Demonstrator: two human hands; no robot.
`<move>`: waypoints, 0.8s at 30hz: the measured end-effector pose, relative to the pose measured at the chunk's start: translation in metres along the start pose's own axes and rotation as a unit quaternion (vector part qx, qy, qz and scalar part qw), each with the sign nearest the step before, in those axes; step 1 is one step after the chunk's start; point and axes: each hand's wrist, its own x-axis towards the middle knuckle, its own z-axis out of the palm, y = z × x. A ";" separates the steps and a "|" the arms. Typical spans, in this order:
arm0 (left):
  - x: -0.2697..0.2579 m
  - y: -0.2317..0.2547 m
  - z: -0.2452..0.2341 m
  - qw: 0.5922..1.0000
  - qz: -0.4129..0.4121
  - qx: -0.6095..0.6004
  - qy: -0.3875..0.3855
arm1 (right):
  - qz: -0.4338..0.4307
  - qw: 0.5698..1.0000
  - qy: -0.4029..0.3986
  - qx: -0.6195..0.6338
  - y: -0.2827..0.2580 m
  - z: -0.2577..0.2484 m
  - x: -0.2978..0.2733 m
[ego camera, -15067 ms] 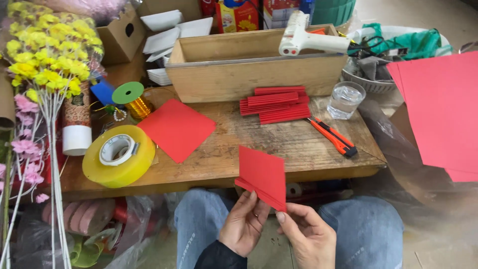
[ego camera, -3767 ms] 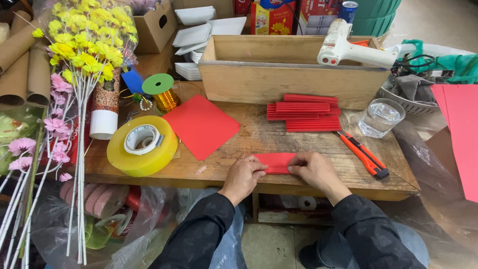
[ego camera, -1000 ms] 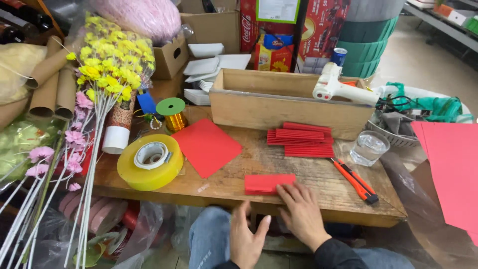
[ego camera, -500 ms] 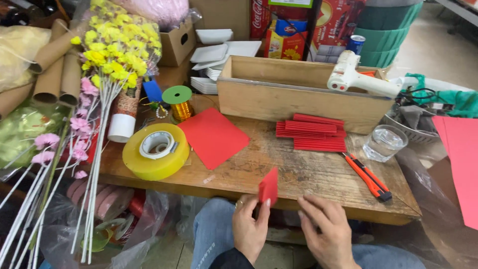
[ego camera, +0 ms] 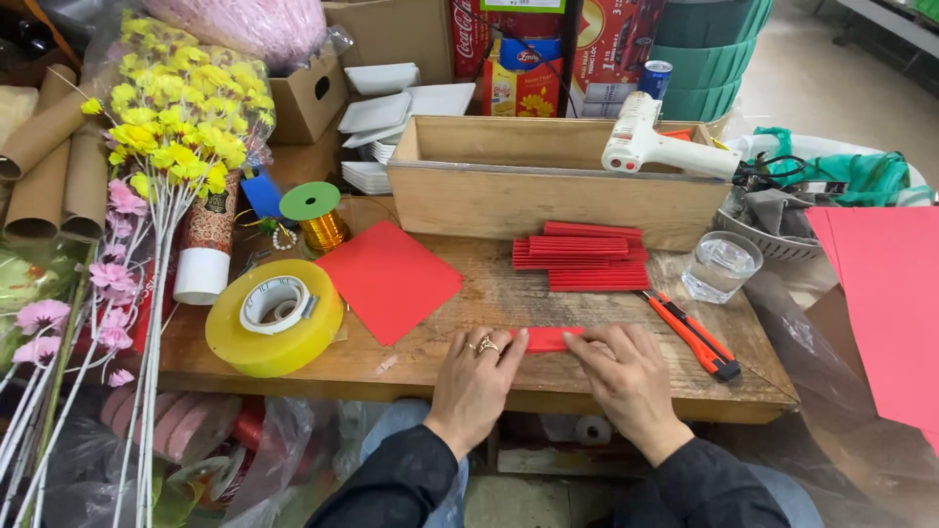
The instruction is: Fold small pieces of red paper into narrow strips for decorations
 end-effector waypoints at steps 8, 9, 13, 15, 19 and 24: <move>-0.011 -0.013 0.030 0.998 0.037 0.030 0.032 | 0.053 0.995 -0.061 0.066 0.013 0.027 -0.031; -0.013 -0.013 0.031 0.998 0.043 0.034 0.033 | 0.040 0.995 -0.060 0.063 0.013 0.028 -0.031; -0.027 -0.012 0.049 0.998 0.057 0.016 0.023 | 0.002 0.999 -0.054 0.008 0.007 0.031 -0.034; -0.030 -0.010 0.049 0.999 0.046 0.003 0.007 | -0.007 0.997 -0.074 0.011 0.004 0.038 -0.040; -0.039 -0.009 0.057 0.998 0.012 -0.051 -0.047 | 0.018 0.990 -0.139 0.032 0.007 0.055 -0.057; -0.032 -0.030 0.069 0.979 -0.042 -0.185 -0.071 | 0.186 0.949 -0.227 0.116 0.020 0.072 -0.049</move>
